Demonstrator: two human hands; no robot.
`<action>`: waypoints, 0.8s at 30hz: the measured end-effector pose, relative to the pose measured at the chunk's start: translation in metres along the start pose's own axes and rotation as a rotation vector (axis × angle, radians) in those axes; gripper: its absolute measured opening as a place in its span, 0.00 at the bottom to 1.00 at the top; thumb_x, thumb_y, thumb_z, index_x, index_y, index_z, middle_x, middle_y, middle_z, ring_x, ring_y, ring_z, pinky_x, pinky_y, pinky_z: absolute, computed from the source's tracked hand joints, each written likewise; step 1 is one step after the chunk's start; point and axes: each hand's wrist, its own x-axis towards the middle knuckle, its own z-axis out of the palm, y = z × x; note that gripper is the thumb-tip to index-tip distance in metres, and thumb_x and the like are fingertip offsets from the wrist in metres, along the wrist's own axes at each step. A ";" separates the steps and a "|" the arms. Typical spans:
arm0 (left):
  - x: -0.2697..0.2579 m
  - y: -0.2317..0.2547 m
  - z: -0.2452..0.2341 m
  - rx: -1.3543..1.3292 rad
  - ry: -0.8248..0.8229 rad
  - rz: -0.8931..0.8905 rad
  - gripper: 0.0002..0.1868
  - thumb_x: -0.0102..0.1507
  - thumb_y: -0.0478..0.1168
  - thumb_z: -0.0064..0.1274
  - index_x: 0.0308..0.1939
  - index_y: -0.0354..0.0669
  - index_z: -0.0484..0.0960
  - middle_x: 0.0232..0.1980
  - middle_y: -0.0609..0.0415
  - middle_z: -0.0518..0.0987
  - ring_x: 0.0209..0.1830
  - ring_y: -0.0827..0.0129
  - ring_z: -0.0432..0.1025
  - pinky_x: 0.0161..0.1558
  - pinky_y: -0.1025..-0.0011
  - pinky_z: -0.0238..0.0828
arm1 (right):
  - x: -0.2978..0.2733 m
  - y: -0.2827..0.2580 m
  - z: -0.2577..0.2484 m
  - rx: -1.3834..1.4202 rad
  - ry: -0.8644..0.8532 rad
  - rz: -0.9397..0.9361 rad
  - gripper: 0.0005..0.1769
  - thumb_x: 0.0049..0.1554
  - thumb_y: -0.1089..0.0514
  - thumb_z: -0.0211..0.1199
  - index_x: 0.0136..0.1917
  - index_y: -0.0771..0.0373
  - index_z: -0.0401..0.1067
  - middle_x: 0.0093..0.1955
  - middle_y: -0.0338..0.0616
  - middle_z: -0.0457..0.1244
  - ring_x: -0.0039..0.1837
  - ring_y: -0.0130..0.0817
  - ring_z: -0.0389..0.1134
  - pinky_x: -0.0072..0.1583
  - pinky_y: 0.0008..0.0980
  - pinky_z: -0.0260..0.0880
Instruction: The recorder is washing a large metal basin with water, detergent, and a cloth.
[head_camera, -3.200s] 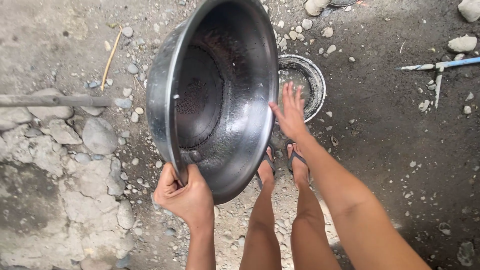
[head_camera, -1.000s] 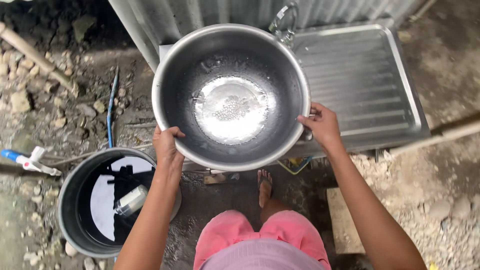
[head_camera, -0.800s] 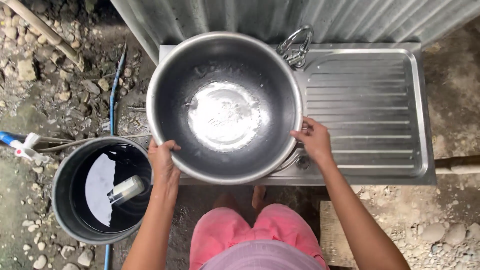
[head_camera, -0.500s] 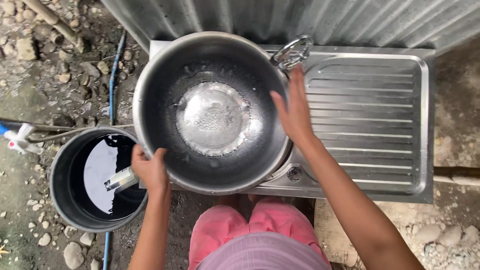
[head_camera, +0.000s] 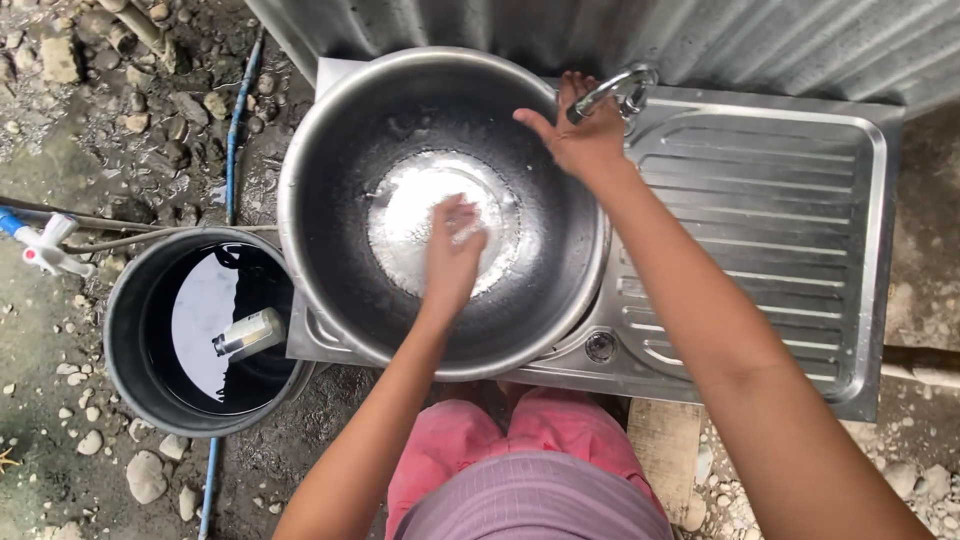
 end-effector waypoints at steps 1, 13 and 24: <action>0.012 -0.016 0.015 -0.215 -0.110 -0.141 0.30 0.63 0.34 0.51 0.70 0.38 0.64 0.66 0.43 0.72 0.66 0.59 0.68 0.63 0.61 0.64 | -0.002 -0.002 -0.004 0.132 0.023 -0.029 0.56 0.59 0.22 0.53 0.77 0.72 0.48 0.81 0.63 0.45 0.82 0.54 0.42 0.79 0.46 0.38; 0.196 -0.152 0.210 -1.572 -0.604 -0.538 0.05 0.70 0.36 0.43 0.41 0.42 0.74 0.44 0.50 0.79 0.48 0.62 0.74 0.55 0.60 0.76 | -0.001 -0.011 0.027 1.625 -0.010 -0.033 0.17 0.66 0.46 0.60 0.45 0.61 0.75 0.43 0.41 0.68 0.39 0.24 0.65 0.45 0.25 0.68; 0.144 0.039 0.020 -0.041 -0.901 -0.081 0.21 0.65 0.47 0.55 0.61 0.46 0.79 0.54 0.51 0.83 0.52 0.70 0.77 0.53 0.67 0.75 | -0.027 0.004 -0.048 0.653 -0.418 0.013 0.32 0.68 0.33 0.44 0.54 0.59 0.78 0.50 0.42 0.72 0.54 0.33 0.72 0.62 0.38 0.69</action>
